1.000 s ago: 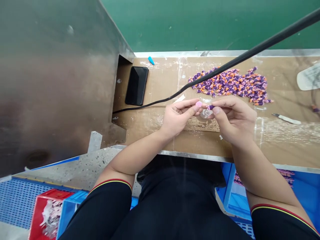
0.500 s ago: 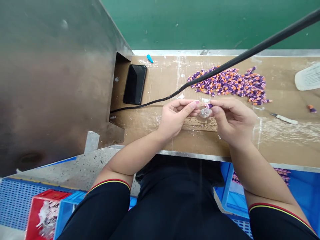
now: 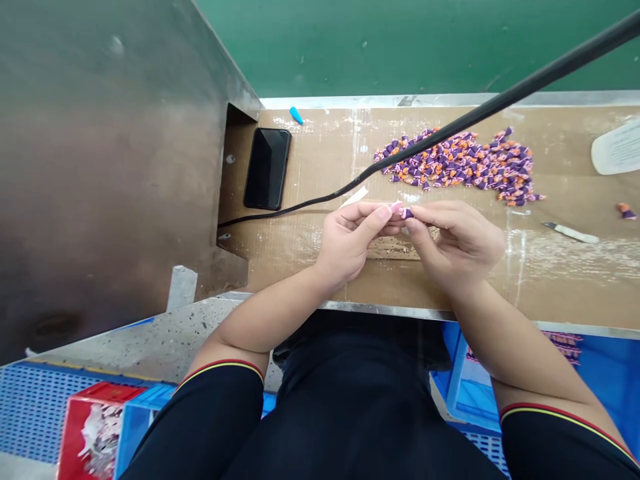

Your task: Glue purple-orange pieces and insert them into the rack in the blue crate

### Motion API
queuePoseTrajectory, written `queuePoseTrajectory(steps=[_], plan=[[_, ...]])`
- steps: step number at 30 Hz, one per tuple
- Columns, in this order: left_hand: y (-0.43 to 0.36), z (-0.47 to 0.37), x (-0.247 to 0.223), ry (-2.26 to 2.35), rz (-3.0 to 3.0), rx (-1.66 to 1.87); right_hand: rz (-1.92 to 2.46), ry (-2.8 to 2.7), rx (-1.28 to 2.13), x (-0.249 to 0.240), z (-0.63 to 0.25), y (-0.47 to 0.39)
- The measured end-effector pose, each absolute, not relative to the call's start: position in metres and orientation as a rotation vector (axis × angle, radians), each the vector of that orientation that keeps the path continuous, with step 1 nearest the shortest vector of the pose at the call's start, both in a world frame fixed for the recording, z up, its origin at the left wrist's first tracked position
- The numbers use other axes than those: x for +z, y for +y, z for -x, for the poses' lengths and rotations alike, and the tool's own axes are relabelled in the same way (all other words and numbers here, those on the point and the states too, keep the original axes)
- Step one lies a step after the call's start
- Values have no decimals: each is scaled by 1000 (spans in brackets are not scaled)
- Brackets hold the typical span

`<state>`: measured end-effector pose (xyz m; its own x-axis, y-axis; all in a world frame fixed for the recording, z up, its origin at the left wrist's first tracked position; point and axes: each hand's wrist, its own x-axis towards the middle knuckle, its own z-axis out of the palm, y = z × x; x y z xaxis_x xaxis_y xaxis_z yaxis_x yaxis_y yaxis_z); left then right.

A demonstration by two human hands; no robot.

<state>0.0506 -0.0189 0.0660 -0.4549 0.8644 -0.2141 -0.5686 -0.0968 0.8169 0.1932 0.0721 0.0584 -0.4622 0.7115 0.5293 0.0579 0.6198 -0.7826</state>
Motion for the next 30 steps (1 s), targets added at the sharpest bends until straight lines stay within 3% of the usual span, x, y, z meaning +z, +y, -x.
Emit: queuePoseTrajectory(steps=[7, 15, 30], plan=[[-19, -51, 66, 1121, -409, 1779, 598, -1962, 790, 61, -197, 78], [-18, -39, 65, 1184, -398, 1827, 490, -2376, 643, 62, -230, 132], [-18, -42, 66, 1197, -391, 1765, 496, -2507, 590, 67, -228, 116]])
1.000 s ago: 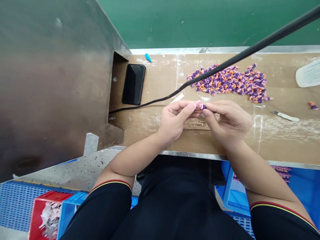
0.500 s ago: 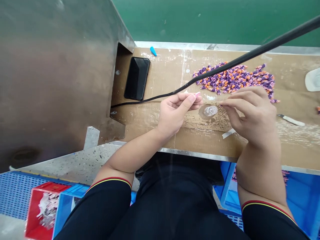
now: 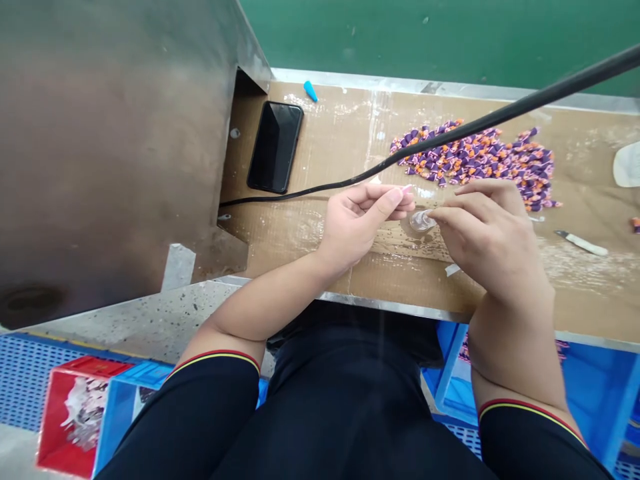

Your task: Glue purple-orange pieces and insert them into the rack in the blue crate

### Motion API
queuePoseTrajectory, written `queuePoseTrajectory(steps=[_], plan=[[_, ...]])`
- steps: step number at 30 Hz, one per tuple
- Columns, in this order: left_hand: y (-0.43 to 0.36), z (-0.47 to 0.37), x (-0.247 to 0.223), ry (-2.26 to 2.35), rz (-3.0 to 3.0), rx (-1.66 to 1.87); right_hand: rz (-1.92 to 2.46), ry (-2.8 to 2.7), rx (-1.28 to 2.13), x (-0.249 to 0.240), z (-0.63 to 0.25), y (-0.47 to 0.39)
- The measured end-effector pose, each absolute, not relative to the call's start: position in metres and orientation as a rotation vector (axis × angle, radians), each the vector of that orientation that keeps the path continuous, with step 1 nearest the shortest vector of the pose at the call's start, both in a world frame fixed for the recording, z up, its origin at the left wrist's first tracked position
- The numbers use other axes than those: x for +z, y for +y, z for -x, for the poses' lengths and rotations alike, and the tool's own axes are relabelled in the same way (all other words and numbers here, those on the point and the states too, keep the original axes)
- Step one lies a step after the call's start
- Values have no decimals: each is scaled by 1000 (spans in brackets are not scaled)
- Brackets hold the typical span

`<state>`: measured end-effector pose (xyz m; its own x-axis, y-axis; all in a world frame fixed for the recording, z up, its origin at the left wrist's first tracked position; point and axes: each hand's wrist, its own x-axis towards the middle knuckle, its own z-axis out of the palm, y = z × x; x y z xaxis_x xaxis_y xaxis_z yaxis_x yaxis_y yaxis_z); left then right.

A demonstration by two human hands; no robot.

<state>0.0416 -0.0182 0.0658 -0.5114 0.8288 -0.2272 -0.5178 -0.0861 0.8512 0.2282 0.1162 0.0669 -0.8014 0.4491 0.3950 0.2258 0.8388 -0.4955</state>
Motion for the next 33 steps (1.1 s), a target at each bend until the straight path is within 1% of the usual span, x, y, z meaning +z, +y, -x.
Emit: queuePoseTrajectory(steps=[5, 9, 12, 16, 25, 33], plan=[[-18, -41, 63, 1145, -370, 1749, 542, -2316, 643, 62, -224, 116], [-16, -43, 58, 1074, -357, 1730, 567, -2070, 768, 61, -214, 98], [-16, -45, 57, 1070, -337, 1710, 595, -2017, 811, 61, -204, 83], [-18, -46, 59, 1060, -372, 1701, 640, -2011, 766, 62, -195, 74], [-16, -49, 57, 1021, -411, 1768, 573, -2036, 668, 64, -192, 76], [-20, -49, 56, 1193, -648, 1815, 570, -2052, 485, 59, -192, 71]])
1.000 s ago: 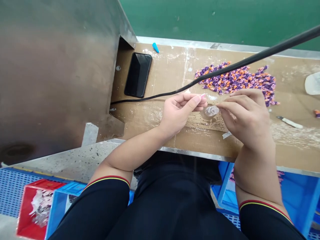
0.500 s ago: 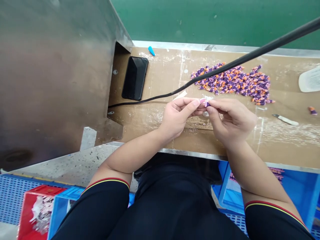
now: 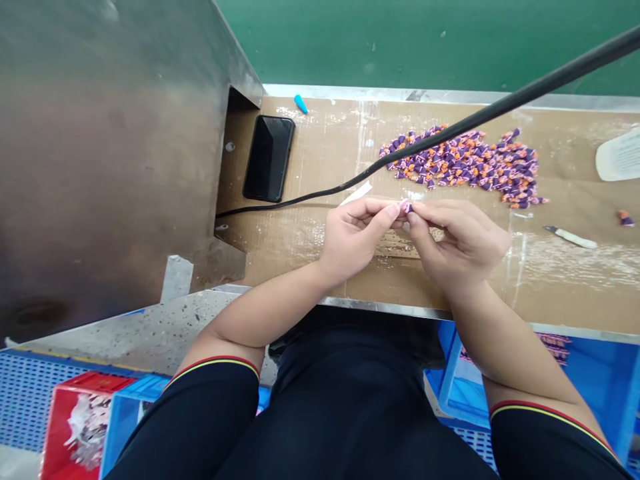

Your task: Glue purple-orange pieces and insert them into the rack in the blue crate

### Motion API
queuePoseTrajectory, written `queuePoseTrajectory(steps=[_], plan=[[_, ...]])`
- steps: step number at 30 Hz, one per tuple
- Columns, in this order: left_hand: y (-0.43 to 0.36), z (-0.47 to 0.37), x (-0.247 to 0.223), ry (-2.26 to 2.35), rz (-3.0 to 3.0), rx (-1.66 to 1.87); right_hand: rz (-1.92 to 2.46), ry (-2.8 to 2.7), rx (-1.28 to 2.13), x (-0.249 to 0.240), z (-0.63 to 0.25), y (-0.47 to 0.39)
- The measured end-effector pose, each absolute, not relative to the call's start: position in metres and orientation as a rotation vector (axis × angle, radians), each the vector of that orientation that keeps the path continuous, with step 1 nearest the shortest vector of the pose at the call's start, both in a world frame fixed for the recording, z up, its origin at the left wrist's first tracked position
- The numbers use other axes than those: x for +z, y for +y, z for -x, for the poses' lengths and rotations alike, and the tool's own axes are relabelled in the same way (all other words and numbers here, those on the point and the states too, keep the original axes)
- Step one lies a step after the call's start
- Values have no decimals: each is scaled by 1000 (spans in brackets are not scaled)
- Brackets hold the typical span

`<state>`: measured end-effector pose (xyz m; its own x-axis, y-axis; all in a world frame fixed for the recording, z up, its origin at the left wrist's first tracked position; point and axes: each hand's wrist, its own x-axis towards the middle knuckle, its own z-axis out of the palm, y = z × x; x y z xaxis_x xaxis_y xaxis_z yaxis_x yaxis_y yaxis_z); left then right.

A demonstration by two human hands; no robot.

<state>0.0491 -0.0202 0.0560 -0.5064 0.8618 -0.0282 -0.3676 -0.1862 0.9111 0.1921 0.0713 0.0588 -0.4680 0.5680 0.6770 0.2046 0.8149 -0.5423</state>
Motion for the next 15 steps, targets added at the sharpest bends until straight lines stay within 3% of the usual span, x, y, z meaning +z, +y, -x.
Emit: queuePoseTrajectory(steps=[15], plan=[[-24, -47, 41, 1451, -1500, 2041, 499, -2029, 580, 67, -193, 63]])
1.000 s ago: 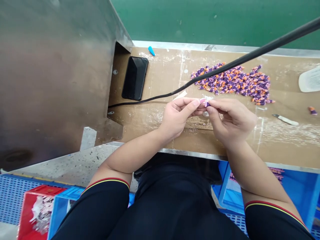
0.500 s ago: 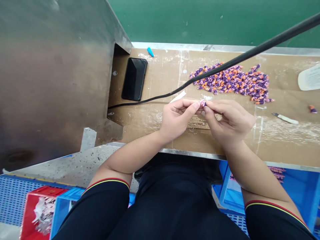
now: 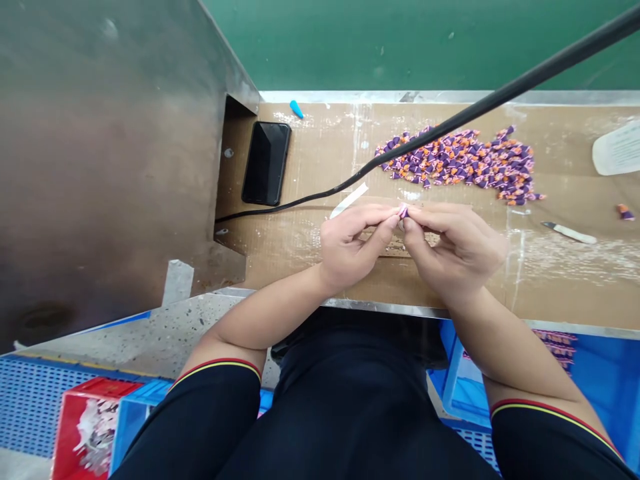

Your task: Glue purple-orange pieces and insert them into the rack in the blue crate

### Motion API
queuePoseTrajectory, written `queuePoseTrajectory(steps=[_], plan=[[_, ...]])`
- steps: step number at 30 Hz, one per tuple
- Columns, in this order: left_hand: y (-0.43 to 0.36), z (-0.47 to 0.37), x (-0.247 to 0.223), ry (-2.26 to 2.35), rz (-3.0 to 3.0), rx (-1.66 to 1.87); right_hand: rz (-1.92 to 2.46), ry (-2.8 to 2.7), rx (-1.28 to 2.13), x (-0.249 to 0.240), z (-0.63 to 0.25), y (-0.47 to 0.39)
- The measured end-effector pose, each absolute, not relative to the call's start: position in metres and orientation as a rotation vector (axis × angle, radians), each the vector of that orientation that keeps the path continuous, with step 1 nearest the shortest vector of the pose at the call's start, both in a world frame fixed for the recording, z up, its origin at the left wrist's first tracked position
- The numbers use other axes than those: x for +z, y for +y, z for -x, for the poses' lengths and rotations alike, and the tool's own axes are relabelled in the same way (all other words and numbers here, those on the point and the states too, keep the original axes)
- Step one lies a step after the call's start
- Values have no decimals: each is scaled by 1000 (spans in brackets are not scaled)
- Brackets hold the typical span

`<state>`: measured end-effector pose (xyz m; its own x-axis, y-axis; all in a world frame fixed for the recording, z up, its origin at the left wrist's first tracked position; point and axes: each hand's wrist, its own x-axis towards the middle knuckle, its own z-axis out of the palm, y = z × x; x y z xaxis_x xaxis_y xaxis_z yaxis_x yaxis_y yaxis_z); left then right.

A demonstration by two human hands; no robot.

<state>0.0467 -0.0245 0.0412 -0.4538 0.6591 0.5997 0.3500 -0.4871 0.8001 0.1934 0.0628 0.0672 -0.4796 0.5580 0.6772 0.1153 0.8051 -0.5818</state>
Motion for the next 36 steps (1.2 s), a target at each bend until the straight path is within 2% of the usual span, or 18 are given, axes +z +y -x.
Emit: queuePoseTrajectory(steps=[6, 13, 22, 30, 36], plan=[[-30, -42, 43, 1584, -1717, 1952, 635, -2030, 545, 66, -193, 61], [-33, -42, 42, 1450, -1932, 1925, 514, -1910, 761, 68, -194, 64], [-29, -45, 37, 1448, -1858, 1952, 526, -1879, 706, 69, -190, 65], [-31, -41, 39, 1474, -1832, 1811, 544, -1946, 646, 68, -189, 74], [-29, -33, 24, 1557, -1786, 1785, 680, -2148, 720, 74, -250, 122]])
